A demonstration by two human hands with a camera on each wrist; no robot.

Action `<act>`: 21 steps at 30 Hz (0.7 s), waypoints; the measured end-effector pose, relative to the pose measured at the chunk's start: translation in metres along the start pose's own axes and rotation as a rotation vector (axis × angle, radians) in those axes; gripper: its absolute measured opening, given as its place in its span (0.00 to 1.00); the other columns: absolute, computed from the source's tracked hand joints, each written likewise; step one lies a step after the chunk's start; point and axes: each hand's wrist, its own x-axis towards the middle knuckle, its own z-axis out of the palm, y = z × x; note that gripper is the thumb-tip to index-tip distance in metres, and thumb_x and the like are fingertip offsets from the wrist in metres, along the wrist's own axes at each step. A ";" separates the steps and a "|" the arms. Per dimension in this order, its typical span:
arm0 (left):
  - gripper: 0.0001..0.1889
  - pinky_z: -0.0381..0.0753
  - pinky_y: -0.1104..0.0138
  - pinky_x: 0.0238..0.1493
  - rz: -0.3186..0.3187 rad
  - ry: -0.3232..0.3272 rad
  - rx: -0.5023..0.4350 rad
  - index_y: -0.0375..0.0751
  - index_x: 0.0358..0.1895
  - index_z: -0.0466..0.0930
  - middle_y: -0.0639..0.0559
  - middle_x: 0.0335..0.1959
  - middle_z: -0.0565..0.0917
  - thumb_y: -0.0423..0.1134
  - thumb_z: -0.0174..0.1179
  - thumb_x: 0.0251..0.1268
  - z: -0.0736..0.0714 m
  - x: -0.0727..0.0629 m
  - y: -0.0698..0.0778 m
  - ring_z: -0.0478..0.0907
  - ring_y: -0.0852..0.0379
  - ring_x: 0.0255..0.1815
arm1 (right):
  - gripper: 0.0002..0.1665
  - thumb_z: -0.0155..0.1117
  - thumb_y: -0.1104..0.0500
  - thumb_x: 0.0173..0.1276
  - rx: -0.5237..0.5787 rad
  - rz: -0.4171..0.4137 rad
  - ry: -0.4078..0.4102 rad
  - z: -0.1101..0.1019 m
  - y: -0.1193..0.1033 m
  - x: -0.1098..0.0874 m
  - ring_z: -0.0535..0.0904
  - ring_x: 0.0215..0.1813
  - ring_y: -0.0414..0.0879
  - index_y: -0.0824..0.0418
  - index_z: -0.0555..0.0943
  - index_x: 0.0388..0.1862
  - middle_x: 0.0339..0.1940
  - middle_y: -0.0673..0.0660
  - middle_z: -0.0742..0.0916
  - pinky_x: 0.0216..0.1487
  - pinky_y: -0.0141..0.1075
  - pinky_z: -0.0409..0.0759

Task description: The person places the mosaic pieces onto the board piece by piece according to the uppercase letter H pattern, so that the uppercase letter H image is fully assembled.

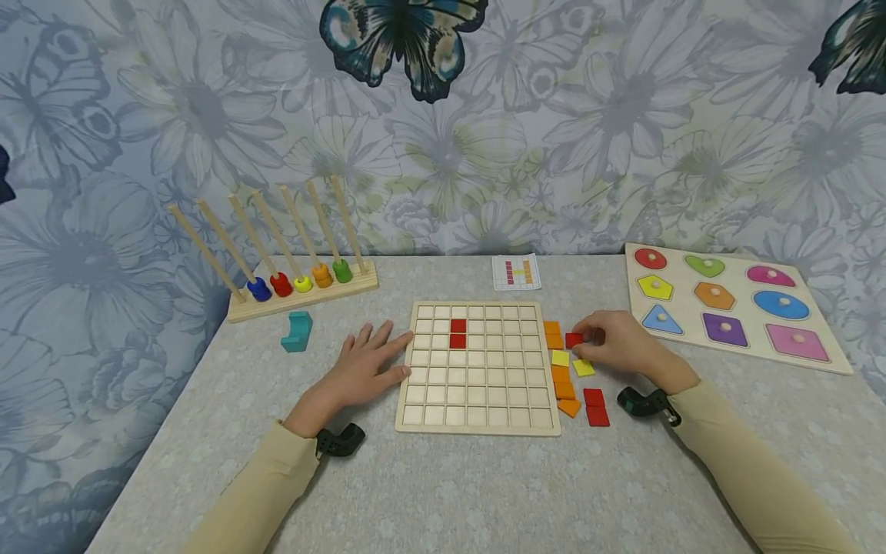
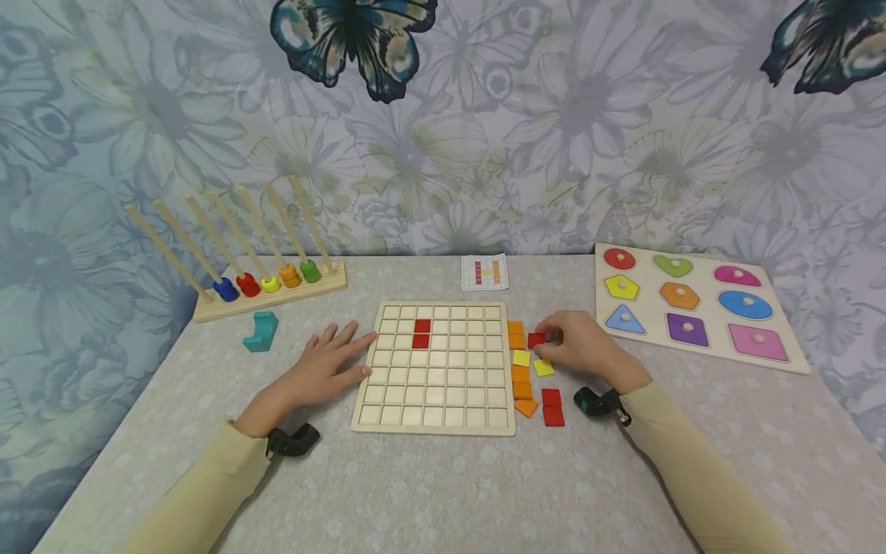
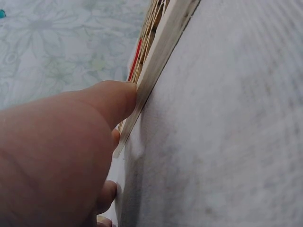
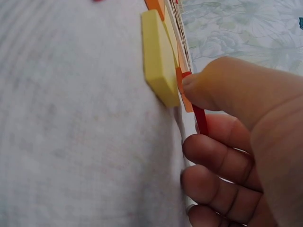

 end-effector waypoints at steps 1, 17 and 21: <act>0.33 0.40 0.25 0.74 -0.001 -0.001 0.000 0.49 0.80 0.61 0.32 0.83 0.52 0.52 0.56 0.77 0.000 0.000 0.000 0.40 0.23 0.82 | 0.13 0.76 0.60 0.61 0.000 0.000 -0.002 0.000 0.000 0.000 0.73 0.33 0.41 0.63 0.89 0.44 0.30 0.50 0.85 0.35 0.31 0.73; 0.33 0.40 0.26 0.74 -0.015 -0.014 -0.002 0.49 0.81 0.60 0.32 0.83 0.52 0.52 0.56 0.77 -0.001 0.000 0.001 0.39 0.24 0.83 | 0.14 0.77 0.58 0.60 -0.012 -0.003 0.004 0.004 0.004 0.003 0.73 0.32 0.42 0.63 0.89 0.44 0.30 0.49 0.85 0.35 0.30 0.74; 0.33 0.40 0.26 0.74 -0.006 -0.011 0.002 0.49 0.81 0.60 0.32 0.83 0.52 0.53 0.55 0.78 0.000 0.001 0.000 0.40 0.23 0.82 | 0.14 0.77 0.57 0.61 -0.020 0.014 -0.009 0.002 0.003 0.004 0.73 0.32 0.42 0.62 0.89 0.44 0.30 0.49 0.85 0.35 0.30 0.73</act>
